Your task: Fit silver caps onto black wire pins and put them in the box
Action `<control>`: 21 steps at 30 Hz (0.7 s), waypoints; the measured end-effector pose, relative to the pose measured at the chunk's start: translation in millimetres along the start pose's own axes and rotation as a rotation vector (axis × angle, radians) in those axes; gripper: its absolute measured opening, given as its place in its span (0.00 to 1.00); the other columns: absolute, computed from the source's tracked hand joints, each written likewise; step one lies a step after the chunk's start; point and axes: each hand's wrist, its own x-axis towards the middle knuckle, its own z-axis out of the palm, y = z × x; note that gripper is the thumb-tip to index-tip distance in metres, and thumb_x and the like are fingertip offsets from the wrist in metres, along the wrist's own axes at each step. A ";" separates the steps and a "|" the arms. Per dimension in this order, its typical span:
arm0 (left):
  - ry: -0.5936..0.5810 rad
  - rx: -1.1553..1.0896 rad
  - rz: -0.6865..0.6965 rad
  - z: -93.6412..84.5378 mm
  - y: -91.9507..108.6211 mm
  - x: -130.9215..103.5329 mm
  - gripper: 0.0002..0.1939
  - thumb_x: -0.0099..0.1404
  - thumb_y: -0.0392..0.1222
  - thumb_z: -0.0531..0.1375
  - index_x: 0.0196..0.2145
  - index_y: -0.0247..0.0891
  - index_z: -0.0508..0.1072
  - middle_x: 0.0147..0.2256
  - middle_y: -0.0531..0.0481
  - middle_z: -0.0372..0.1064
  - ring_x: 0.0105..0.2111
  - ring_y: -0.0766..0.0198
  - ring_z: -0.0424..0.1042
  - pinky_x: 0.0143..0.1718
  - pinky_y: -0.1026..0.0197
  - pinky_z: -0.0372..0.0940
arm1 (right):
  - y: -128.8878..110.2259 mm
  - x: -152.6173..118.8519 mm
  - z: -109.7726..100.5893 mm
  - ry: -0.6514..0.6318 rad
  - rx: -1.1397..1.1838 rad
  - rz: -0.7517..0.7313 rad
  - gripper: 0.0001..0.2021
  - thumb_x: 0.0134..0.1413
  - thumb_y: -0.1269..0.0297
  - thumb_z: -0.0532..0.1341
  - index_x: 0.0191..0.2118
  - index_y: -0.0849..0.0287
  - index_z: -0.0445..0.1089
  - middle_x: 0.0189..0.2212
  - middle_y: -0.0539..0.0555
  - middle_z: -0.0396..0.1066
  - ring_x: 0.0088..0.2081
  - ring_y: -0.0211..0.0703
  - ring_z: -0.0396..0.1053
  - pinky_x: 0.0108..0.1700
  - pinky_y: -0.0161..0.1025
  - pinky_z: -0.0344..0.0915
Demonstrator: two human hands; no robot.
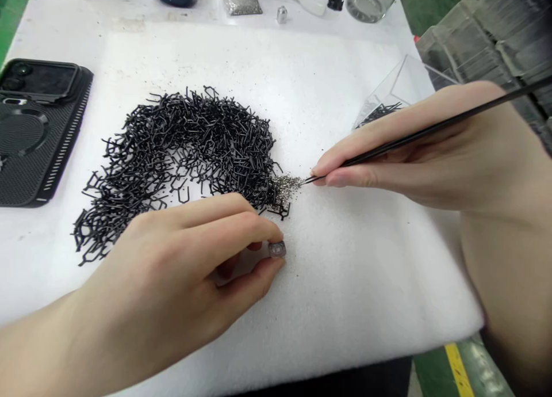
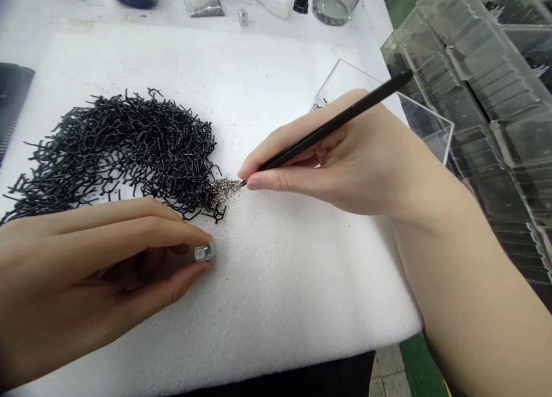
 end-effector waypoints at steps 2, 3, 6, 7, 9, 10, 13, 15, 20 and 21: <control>-0.005 -0.011 0.001 -0.1 0.6 -1.2 0.06 0.81 0.37 0.65 0.47 0.47 0.82 0.35 0.63 0.74 0.28 0.79 0.68 0.33 0.73 0.64 | -1.0 0.5 -0.4 0.000 0.010 0.010 0.06 0.56 0.64 0.85 0.38 0.47 0.92 0.39 0.48 0.90 0.42 0.48 0.90 0.45 0.38 0.90; -0.001 -0.020 0.007 -0.1 0.9 -1.1 0.06 0.80 0.37 0.65 0.47 0.47 0.82 0.35 0.63 0.74 0.28 0.79 0.68 0.33 0.73 0.63 | -1.2 0.8 -0.5 -0.002 0.019 0.009 0.07 0.55 0.65 0.85 0.38 0.47 0.92 0.39 0.49 0.90 0.42 0.48 0.90 0.46 0.38 0.90; 0.002 -0.014 0.002 -0.7 1.9 1.2 0.06 0.80 0.36 0.65 0.46 0.47 0.82 0.35 0.63 0.75 0.28 0.79 0.68 0.33 0.73 0.63 | -1.0 2.3 0.6 -0.004 0.041 0.003 0.07 0.56 0.65 0.85 0.38 0.47 0.92 0.38 0.49 0.90 0.41 0.48 0.90 0.45 0.37 0.91; 0.004 -0.012 0.001 -0.9 2.1 2.1 0.07 0.80 0.36 0.65 0.46 0.47 0.82 0.35 0.63 0.75 0.28 0.79 0.69 0.33 0.73 0.63 | -0.8 2.7 1.3 -0.004 0.043 0.003 0.07 0.56 0.66 0.85 0.38 0.48 0.92 0.38 0.49 0.90 0.41 0.47 0.90 0.45 0.37 0.91; 0.002 -0.002 -0.001 -1.2 2.3 3.6 0.06 0.80 0.36 0.65 0.45 0.46 0.83 0.35 0.62 0.76 0.28 0.79 0.70 0.33 0.73 0.64 | -0.2 3.2 3.1 0.001 0.044 0.001 0.07 0.57 0.67 0.84 0.39 0.48 0.93 0.39 0.49 0.90 0.41 0.47 0.90 0.45 0.36 0.90; -0.001 0.001 -0.002 -1.3 2.3 4.0 0.06 0.80 0.36 0.65 0.45 0.45 0.83 0.35 0.61 0.76 0.28 0.79 0.70 0.32 0.72 0.64 | 0.3 3.2 4.0 0.006 0.043 0.001 0.07 0.56 0.67 0.84 0.39 0.47 0.93 0.39 0.49 0.90 0.41 0.47 0.90 0.45 0.36 0.91; 0.004 0.000 0.004 -0.9 2.1 5.2 0.07 0.79 0.35 0.65 0.44 0.43 0.84 0.35 0.60 0.77 0.27 0.78 0.70 0.31 0.71 0.64 | 2.9 1.6 5.2 0.020 0.029 -0.021 0.07 0.57 0.66 0.84 0.39 0.46 0.93 0.39 0.48 0.90 0.41 0.46 0.90 0.45 0.35 0.90; 0.007 -0.003 0.008 -0.2 2.1 5.9 0.07 0.78 0.35 0.65 0.44 0.43 0.85 0.34 0.60 0.76 0.27 0.77 0.70 0.31 0.70 0.64 | 5.2 0.1 4.7 0.025 0.001 -0.048 0.06 0.58 0.62 0.84 0.40 0.44 0.93 0.40 0.47 0.90 0.40 0.46 0.90 0.42 0.35 0.89; 0.023 0.004 0.011 0.5 3.5 5.1 0.09 0.78 0.35 0.64 0.42 0.42 0.85 0.33 0.59 0.76 0.27 0.75 0.70 0.30 0.68 0.64 | 9.0 -1.3 2.2 0.032 -0.059 -0.051 0.06 0.58 0.57 0.85 0.40 0.42 0.93 0.41 0.47 0.90 0.37 0.48 0.89 0.33 0.39 0.84; 0.023 0.005 0.005 0.5 3.8 4.7 0.09 0.78 0.35 0.64 0.42 0.42 0.85 0.33 0.59 0.76 0.27 0.76 0.70 0.30 0.68 0.64 | 9.4 -1.2 2.1 0.033 -0.060 -0.047 0.06 0.58 0.57 0.85 0.40 0.41 0.93 0.41 0.47 0.90 0.37 0.48 0.90 0.34 0.39 0.84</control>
